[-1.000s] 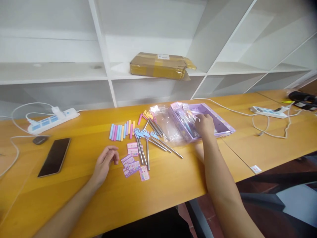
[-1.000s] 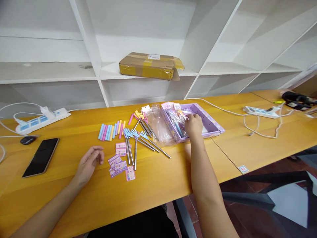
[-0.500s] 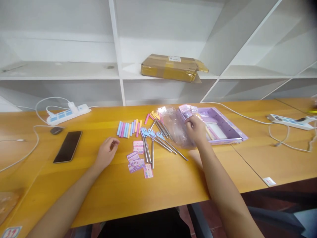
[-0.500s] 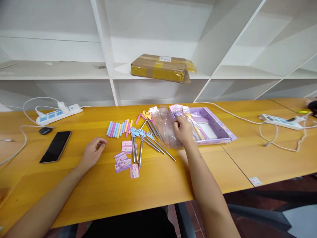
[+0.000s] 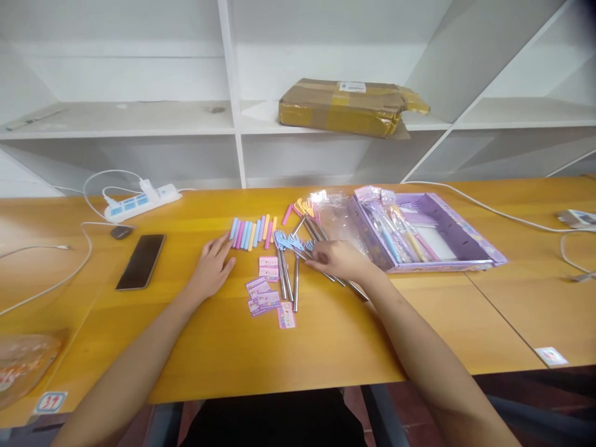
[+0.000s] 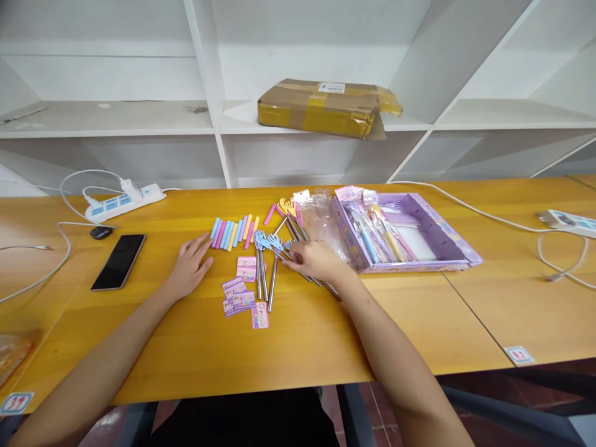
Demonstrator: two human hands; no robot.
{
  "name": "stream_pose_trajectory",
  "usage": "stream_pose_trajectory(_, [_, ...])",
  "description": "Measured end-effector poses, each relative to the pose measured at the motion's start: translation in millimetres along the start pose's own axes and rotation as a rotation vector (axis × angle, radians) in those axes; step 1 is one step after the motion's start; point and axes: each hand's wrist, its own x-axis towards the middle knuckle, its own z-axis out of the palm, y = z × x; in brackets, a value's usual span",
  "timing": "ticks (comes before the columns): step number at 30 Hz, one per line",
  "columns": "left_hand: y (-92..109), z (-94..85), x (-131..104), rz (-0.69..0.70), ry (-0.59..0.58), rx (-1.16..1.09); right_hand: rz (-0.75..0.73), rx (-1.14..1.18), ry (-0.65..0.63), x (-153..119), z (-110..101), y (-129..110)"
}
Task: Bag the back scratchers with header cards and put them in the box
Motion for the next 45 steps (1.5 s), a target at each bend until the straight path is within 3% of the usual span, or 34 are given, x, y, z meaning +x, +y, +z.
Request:
stream_pose_trajectory(4, [-3.8,4.4,1.1,-0.029,0.006,-0.003,-0.005,-0.012,0.002,0.5,2.3,0.2])
stream_pose_trajectory(11, [-3.7,0.1,4.1,-0.137,0.143,-0.005,0.01,-0.05,-0.052,0.3,1.6,-1.7])
stream_pose_trajectory(19, [-0.9,0.3,3.8,-0.108,0.106,0.091,0.006,-0.084,0.0,3.8,14.4,-6.0])
stream_pose_trajectory(23, [-1.2,-2.2,0.5,-0.157,0.12,0.146,0.058,0.234,0.108,2.4,7.1,-7.9])
stream_pose_trajectory(26, [-0.6,-7.0,-4.3,-0.188,0.177,0.163,0.112,0.545,0.285,3.6,-4.5,-13.4])
stream_pose_trajectory(30, [11.9,-15.3,-13.6,-0.09,0.155,0.127,0.232,1.014,0.482,10.4,-11.9,-32.5])
stream_pose_trajectory(33, [31.7,-16.8,-20.9,-0.023,0.055,0.028,0.282,1.459,0.452,15.1,-2.4,-54.5])
stream_pose_trajectory(36, [50.1,-12.5,-26.9,0.053,-0.027,-0.051,0.29,1.791,0.341,16.3,18.5,-74.5])
stream_pose_trajectory(41, [61.0,-6.8,-32.5,0.168,-0.073,-0.123,0.294,1.821,0.342,10.7,52.2,-86.5])
stream_pose_trajectory(45, [61.9,-7.2,-34.5,0.169,-0.068,-0.149,0.281,1.785,0.376,3.9,58.0,-85.8])
